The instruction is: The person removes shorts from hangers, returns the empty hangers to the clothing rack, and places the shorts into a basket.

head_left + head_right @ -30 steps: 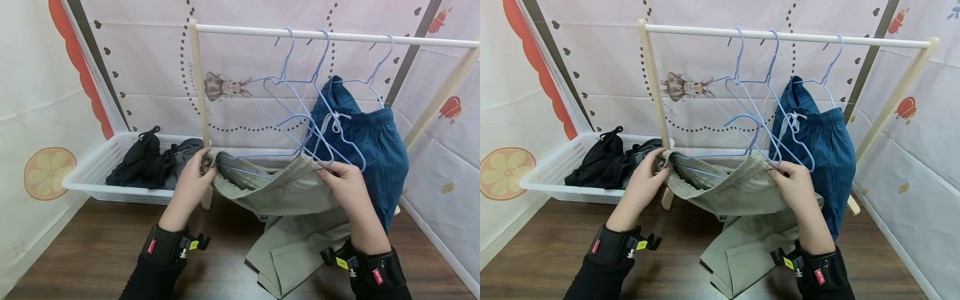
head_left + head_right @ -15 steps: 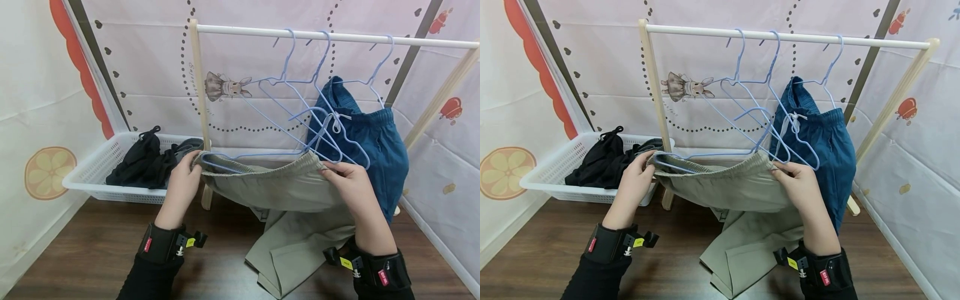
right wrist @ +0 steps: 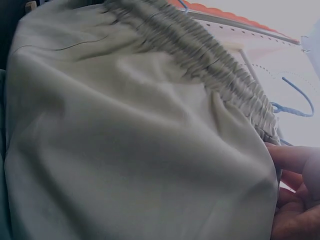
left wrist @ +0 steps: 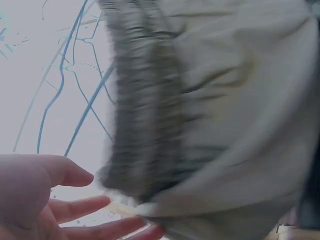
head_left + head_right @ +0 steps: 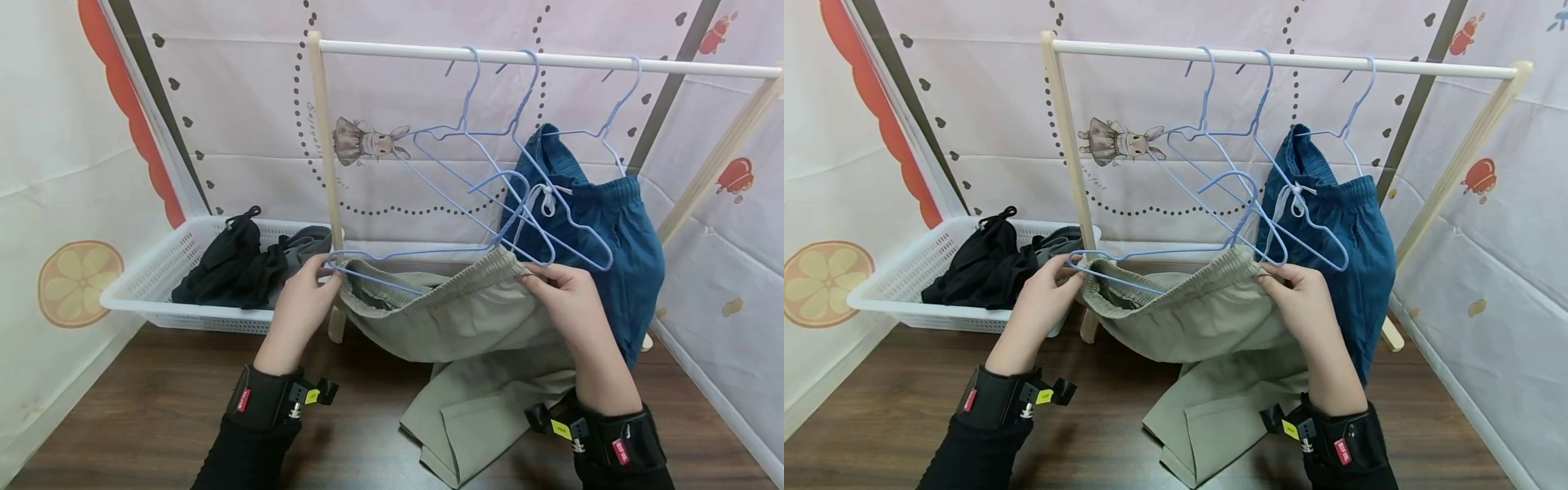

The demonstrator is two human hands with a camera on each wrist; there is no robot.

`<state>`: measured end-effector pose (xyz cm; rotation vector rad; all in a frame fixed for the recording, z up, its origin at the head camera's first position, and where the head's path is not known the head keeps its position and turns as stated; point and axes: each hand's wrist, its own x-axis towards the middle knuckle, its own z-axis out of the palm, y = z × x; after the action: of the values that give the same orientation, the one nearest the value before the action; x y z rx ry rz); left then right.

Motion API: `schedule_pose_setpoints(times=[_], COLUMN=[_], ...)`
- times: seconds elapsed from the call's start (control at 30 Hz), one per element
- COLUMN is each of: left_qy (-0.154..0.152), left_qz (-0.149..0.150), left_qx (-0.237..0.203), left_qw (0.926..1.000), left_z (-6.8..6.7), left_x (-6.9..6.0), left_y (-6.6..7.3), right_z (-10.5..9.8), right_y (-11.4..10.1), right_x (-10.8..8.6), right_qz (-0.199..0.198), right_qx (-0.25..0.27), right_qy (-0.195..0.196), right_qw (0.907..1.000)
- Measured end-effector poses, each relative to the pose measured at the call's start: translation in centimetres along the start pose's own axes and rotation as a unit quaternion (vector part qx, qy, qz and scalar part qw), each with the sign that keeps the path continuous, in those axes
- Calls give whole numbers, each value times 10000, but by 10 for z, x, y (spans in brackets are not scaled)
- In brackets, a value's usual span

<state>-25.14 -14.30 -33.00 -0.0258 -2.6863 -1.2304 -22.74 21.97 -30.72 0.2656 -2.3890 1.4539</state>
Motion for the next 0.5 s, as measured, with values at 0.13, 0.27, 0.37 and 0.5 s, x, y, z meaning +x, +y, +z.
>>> schedule_pose_setpoints(times=[0.13,0.27,0.37,0.5], left_qy=[142,168,14,-98], left_qz=[125,292,524,924], left_qx=[-68,-13,-37,-167], left_qw=[9998,9994,9986,9955], left_z=[0,0,0,0], left_x=[0,-2,-4,-7], left_y=[2,5,7,9], right_z=[1,2,3,4], right_y=[0,0,1,1], right_x=[0,0,0,0], right_qz=[2,3,4,-19], right_qx=[-75,-105,-131,-137], right_qy=[-55,-115,-137,-168], right_qw=[10000,9999,9998,9998])
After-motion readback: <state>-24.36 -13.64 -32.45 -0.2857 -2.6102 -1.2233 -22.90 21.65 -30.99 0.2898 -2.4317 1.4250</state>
